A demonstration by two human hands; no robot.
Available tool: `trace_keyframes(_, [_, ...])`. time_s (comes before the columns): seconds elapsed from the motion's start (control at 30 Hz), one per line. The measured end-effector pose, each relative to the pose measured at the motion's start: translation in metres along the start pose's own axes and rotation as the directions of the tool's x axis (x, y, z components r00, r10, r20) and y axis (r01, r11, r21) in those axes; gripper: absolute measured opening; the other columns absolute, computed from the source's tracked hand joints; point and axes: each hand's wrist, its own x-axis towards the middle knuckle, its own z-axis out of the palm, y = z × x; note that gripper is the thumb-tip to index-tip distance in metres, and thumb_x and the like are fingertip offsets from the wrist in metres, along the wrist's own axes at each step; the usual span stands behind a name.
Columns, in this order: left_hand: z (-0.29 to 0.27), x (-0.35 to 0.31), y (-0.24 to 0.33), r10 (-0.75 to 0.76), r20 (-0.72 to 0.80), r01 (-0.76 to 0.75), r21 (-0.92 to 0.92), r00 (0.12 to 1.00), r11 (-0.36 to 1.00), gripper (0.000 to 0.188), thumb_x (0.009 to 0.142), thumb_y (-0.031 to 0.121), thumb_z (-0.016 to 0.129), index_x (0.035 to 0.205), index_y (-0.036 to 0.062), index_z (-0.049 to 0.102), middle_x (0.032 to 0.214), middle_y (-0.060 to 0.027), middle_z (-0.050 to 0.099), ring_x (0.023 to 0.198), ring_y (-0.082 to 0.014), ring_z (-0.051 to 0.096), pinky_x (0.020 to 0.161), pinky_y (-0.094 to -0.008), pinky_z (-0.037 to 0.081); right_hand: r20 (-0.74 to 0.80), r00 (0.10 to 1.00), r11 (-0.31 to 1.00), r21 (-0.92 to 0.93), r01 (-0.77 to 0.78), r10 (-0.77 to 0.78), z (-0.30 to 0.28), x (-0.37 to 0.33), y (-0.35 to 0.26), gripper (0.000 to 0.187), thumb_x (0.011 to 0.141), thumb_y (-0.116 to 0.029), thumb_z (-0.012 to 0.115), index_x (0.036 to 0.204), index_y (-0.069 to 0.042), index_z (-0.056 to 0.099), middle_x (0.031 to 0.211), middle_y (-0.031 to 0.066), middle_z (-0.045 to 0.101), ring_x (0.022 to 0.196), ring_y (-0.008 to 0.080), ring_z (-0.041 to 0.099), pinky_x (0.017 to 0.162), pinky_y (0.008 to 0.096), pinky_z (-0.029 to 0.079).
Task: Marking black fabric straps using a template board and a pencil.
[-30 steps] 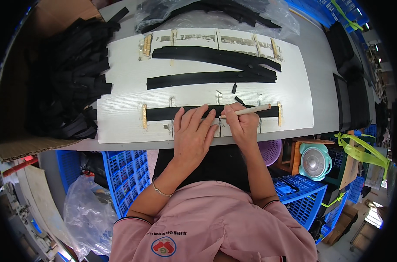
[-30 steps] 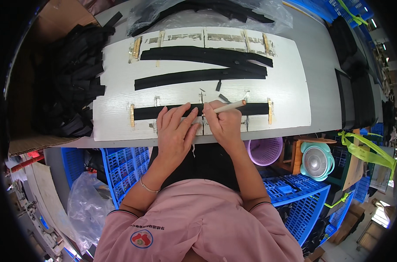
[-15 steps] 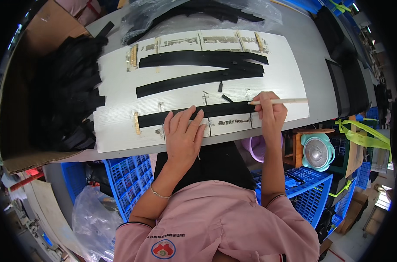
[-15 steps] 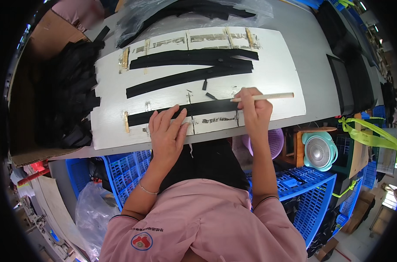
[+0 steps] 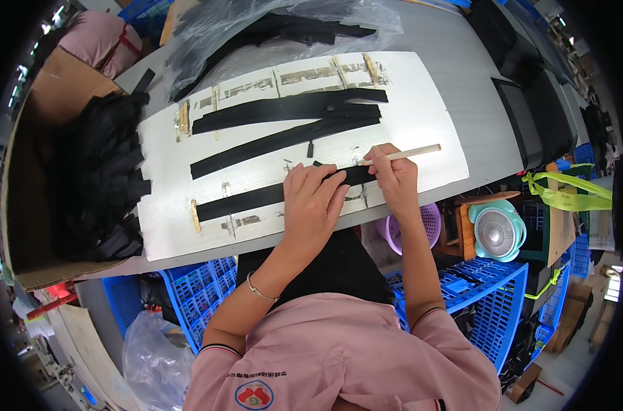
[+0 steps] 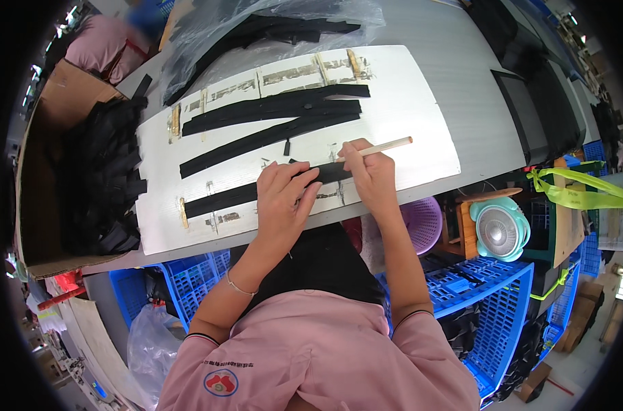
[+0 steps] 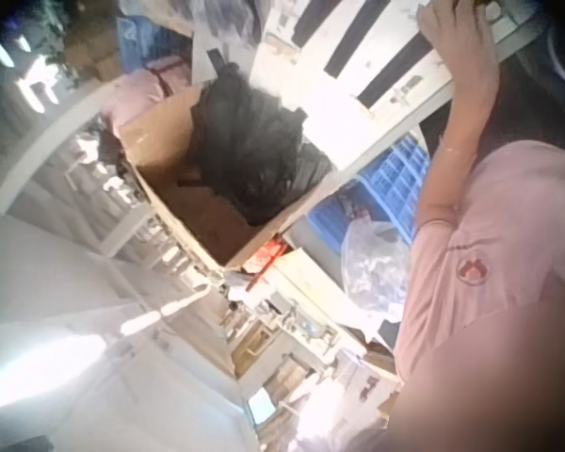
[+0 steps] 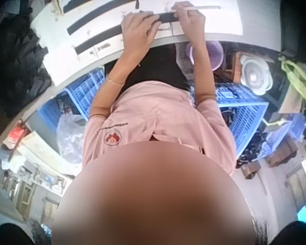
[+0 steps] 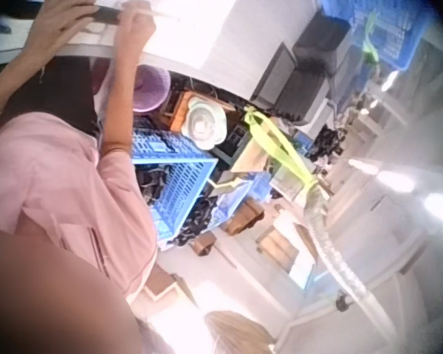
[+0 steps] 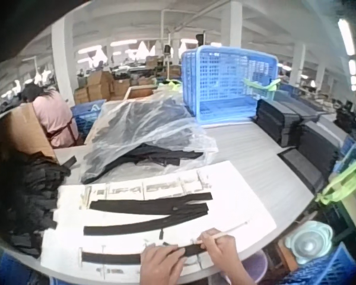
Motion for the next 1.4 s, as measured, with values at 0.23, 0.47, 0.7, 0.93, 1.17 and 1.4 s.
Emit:
trace_keyframes(0.23, [0.021, 0.005, -0.004, -0.029, 0.038, 0.027, 0.042, 0.999, 0.999, 0.019, 0.083, 0.008, 0.078, 0.102, 0.0063, 0.077, 0.109, -0.0052, 0.068, 0.105, -0.0260, 0.060, 0.096, -0.0399, 0.043, 0.030, 0.997, 0.995, -0.080, 0.067, -0.065, 0.003, 0.000, 0.000, 0.026, 0.105, -0.016, 0.058, 0.091, 0.003, 0.070, 0.078, 0.0015, 0.063, 0.069, 0.0067, 0.053, 0.062, 0.0231, 0.042])
trace_keyframes(0.47, [0.022, 0.005, -0.004, -0.034, 0.037, 0.032, 0.046, 0.999, 0.998, 0.019, 0.082, 0.008, 0.079, 0.101, 0.0070, 0.077, 0.108, -0.0048, 0.068, 0.104, -0.0254, 0.060, 0.095, -0.0392, 0.042, 0.047, 0.994, 0.975, -0.195, 0.108, -0.100, 0.004, 0.001, -0.003, 0.024, 0.104, -0.013, 0.058, 0.091, 0.003, 0.069, 0.078, 0.0049, 0.065, 0.068, 0.0089, 0.055, 0.062, 0.0251, 0.044])
trace_keyframes(0.7, [0.023, 0.004, -0.004, -0.026, 0.025, 0.025, 0.046, 0.999, 0.999, 0.019, 0.082, 0.008, 0.079, 0.101, 0.0063, 0.077, 0.108, -0.0047, 0.068, 0.104, -0.0254, 0.060, 0.095, -0.0390, 0.042, 0.058, 0.990, 0.971, -0.195, 0.136, -0.127, 0.003, 0.000, 0.001, 0.024, 0.103, -0.018, 0.059, 0.093, 0.002, 0.069, 0.075, 0.0120, 0.065, 0.062, 0.0187, 0.059, 0.060, 0.0323, 0.046])
trace_keyframes(0.93, [0.023, 0.004, -0.006, -0.007, 0.014, 0.006, 0.031, 1.000, 0.999, 0.018, 0.081, 0.007, 0.077, 0.099, 0.0034, 0.075, 0.107, -0.0072, 0.066, 0.104, -0.0272, 0.058, 0.095, -0.0413, 0.043, 0.036, 0.991, 0.976, -0.168, 0.136, -0.132, 0.000, -0.002, 0.002, 0.024, 0.101, -0.017, 0.060, 0.091, 0.003, 0.069, 0.074, 0.0115, 0.067, 0.064, 0.0170, 0.062, 0.060, 0.0309, 0.048])
trace_keyframes(1.17, [0.023, 0.004, -0.006, -0.024, 0.023, 0.023, 0.040, 0.999, 0.999, 0.016, 0.083, 0.009, 0.078, 0.099, 0.0063, 0.078, 0.108, -0.0048, 0.068, 0.105, -0.0255, 0.060, 0.096, -0.0390, 0.042, 0.120, 0.985, 0.977, -0.158, 0.145, -0.127, -0.004, -0.003, 0.000, 0.027, 0.099, -0.016, 0.060, 0.083, 0.004, 0.068, 0.069, 0.0101, 0.068, 0.063, 0.0159, 0.066, 0.059, 0.0296, 0.049])
trace_keyframes(1.4, [0.015, 0.001, -0.003, -0.033, 0.005, 0.033, 0.019, 0.999, 0.999, 0.017, 0.083, 0.009, 0.077, 0.100, 0.0059, 0.077, 0.110, -0.0047, 0.068, 0.108, -0.0267, 0.059, 0.096, -0.0407, 0.043, 0.171, 0.976, 0.969, -0.186, 0.165, -0.134, -0.006, -0.005, 0.002, 0.027, 0.099, -0.014, 0.058, 0.081, 0.004, 0.068, 0.069, 0.0079, 0.067, 0.063, 0.0143, 0.064, 0.059, 0.0288, 0.048])
